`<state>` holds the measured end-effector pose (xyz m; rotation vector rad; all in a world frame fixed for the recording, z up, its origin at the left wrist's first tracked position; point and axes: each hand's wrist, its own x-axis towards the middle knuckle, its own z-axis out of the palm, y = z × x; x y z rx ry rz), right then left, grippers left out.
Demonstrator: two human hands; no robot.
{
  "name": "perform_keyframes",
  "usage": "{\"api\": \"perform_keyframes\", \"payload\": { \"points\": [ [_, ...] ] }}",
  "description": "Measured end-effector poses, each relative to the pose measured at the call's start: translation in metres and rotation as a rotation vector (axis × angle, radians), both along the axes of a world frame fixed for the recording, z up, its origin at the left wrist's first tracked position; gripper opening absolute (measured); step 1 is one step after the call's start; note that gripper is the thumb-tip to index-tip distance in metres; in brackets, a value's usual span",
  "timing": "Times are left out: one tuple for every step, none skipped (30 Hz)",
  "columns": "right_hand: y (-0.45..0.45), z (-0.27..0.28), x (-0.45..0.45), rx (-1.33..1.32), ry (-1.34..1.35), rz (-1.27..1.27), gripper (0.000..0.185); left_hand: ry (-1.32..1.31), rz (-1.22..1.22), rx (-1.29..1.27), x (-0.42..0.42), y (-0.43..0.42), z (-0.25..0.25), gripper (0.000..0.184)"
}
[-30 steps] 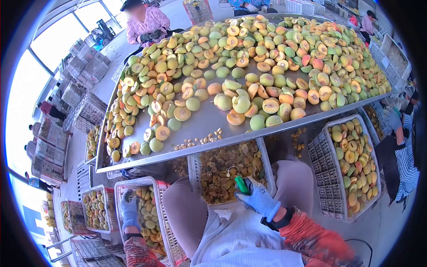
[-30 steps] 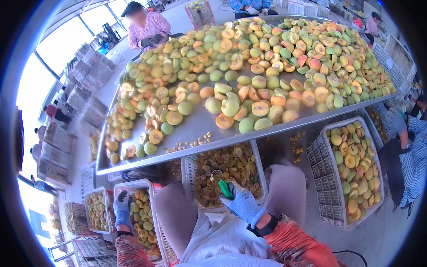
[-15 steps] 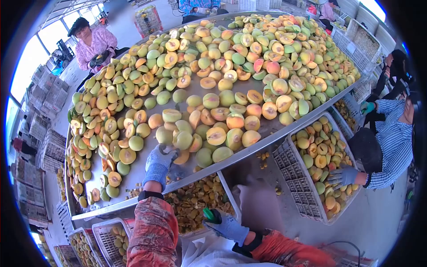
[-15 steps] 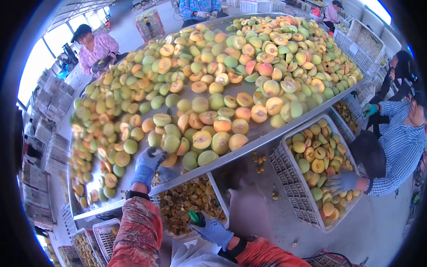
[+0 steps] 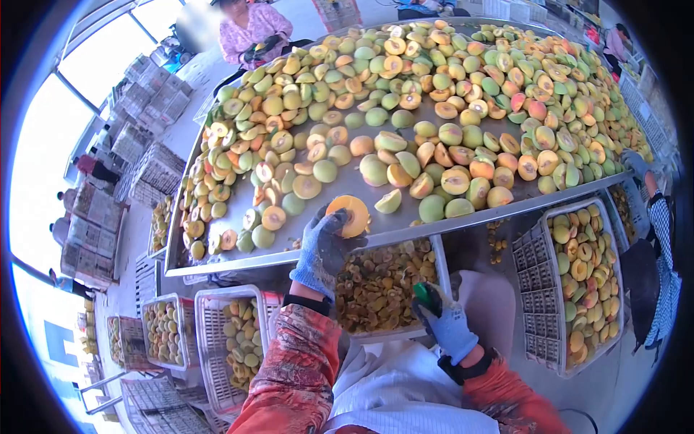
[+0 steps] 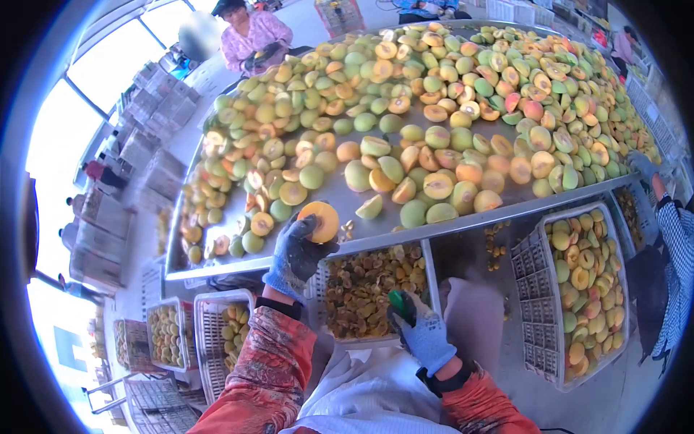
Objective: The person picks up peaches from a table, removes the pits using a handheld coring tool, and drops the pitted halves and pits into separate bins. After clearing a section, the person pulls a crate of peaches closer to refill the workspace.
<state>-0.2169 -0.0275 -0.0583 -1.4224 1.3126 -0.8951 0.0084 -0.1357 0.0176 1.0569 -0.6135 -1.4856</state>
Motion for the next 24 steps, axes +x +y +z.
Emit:
{"api": "perform_keyframes", "payload": {
  "points": [
    [0.001,0.014,0.006,-0.088,-0.015,0.007,0.034,-0.002,0.032,-0.001,0.007,0.016,0.000,0.041],
    [0.001,0.033,0.011,-0.173,-0.029,0.012,0.033,0.278,-0.038,0.020,0.014,0.031,-0.003,0.039],
    [0.004,0.046,0.019,-0.157,-0.027,0.040,0.033,0.562,-0.106,0.045,0.018,0.051,-0.008,0.038],
    [0.007,0.058,0.028,-0.238,0.021,0.098,0.031,0.471,-0.029,0.083,0.013,0.073,-0.002,0.037],
    [0.010,0.067,0.035,-0.326,0.073,0.148,0.029,0.422,0.044,0.117,0.008,0.086,-0.008,0.037],
    [0.016,0.072,0.040,-0.309,0.090,0.158,0.029,0.378,0.111,0.155,0.004,0.098,-0.013,0.037],
    [0.021,0.077,0.046,-0.380,0.184,0.181,0.027,0.305,0.074,0.131,0.003,0.110,-0.014,0.038],
    [0.025,0.081,0.052,-0.458,0.273,0.201,0.026,0.319,0.074,0.131,0.003,0.118,-0.012,0.038],
    [0.030,0.080,0.057,-0.496,0.290,0.197,0.026,0.302,0.038,0.070,0.004,0.125,-0.009,0.040],
    [0.035,0.079,0.059,-0.499,0.298,0.201,0.026,0.282,0.005,0.006,0.005,0.132,-0.006,0.041],
    [0.039,0.078,0.062,-0.502,0.306,0.212,0.026,0.243,-0.026,-0.033,0.008,0.136,-0.004,0.042],
    [0.042,0.079,0.064,-0.507,0.313,0.222,0.025,0.247,-0.027,-0.043,0.008,0.139,-0.003,0.042],
    [0.044,0.080,0.066,-0.514,0.317,0.221,0.025,0.182,0.007,-0.068,0.007,0.141,-0.003,0.043],
    [0.046,0.081,0.067,-0.506,0.306,0.218,0.025,0.117,0.039,-0.093,0.006,0.142,-0.003,0.043],
    [0.048,0.082,0.068,-0.493,0.293,0.214,0.025,0.095,0.040,-0.096,0.006,0.143,-0.002,0.043],
    [0.049,0.083,0.068,-0.494,0.296,0.212,0.025,0.097,0.038,-0.097,0.006,0.144,0.000,0.043],
    [0.050,0.086,0.068,-0.482,0.309,0.226,0.024,0.072,0.055,-0.117,0.004,0.145,0.003,0.041],
    [0.052,0.087,0.067,-0.464,0.320,0.242,0.024,0.047,0.072,-0.131,0.002,0.147,0.005,0.039],
    [0.052,0.084,0.065,-0.465,0.322,0.242,0.024,0.048,0.072,-0.132,0.000,0.148,0.006,0.039],
    [0.052,0.079,0.063,-0.497,0.330,0.270,0.023,-0.057,0.112,-0.159,-0.002,0.148,0.006,0.036],
    [0.052,0.082,0.064,-0.529,0.336,0.300,0.023,-0.163,0.154,-0.186,-0.003,0.149,0.009,0.033],
    [0.055,0.087,0.063,-0.519,0.336,0.305,0.023,-0.161,0.156,-0.175,-0.005,0.155,0.011,0.033],
    [0.055,0.099,0.060,0.048,0.031,0.364,0.023,-0.253,0.178,-0.191,-0.007,0.157,0.018,0.031],
    [0.051,0.109,0.060,0.601,-0.278,0.394,0.024,-0.343,0.198,-0.219,-0.010,0.156,0.024,0.028]
  ]
}}
